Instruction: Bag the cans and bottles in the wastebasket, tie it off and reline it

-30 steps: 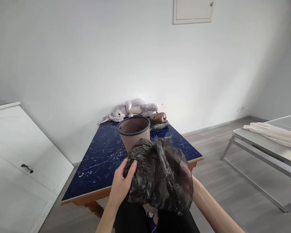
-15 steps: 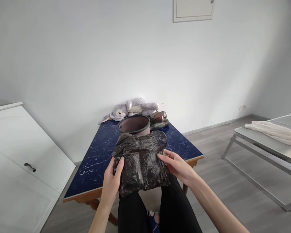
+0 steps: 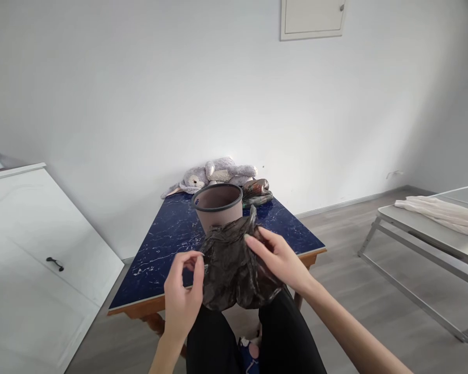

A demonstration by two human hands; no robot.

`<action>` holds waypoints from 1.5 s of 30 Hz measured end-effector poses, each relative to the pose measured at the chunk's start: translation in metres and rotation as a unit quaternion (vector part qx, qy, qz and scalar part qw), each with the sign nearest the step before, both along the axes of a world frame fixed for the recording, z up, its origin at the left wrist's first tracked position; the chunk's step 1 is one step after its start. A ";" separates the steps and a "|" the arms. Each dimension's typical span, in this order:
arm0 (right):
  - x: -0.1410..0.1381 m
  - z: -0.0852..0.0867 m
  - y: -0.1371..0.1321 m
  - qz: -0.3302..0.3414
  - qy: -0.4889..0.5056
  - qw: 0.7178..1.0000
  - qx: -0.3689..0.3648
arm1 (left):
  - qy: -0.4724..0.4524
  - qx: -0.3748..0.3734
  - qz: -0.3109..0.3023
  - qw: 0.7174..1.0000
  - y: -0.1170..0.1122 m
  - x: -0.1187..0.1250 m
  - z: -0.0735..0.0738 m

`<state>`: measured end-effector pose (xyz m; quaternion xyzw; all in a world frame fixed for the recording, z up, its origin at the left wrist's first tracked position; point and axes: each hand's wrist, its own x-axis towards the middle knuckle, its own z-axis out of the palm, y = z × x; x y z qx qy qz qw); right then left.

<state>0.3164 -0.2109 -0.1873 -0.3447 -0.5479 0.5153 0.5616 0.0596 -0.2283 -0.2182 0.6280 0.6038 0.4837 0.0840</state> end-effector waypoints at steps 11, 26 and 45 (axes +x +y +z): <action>-0.052 0.007 -0.040 0.058 -0.233 0.954 0.180 | -0.010 -0.096 -0.165 0.982 -0.046 0.041 0.064; -0.015 -0.028 -0.036 -0.059 -0.059 0.996 -0.009 | -0.334 -0.007 -0.075 0.940 -0.045 0.012 0.046; -0.041 0.026 -0.116 0.100 -0.208 0.940 0.253 | 0.066 0.188 -0.048 0.979 -0.144 0.068 0.069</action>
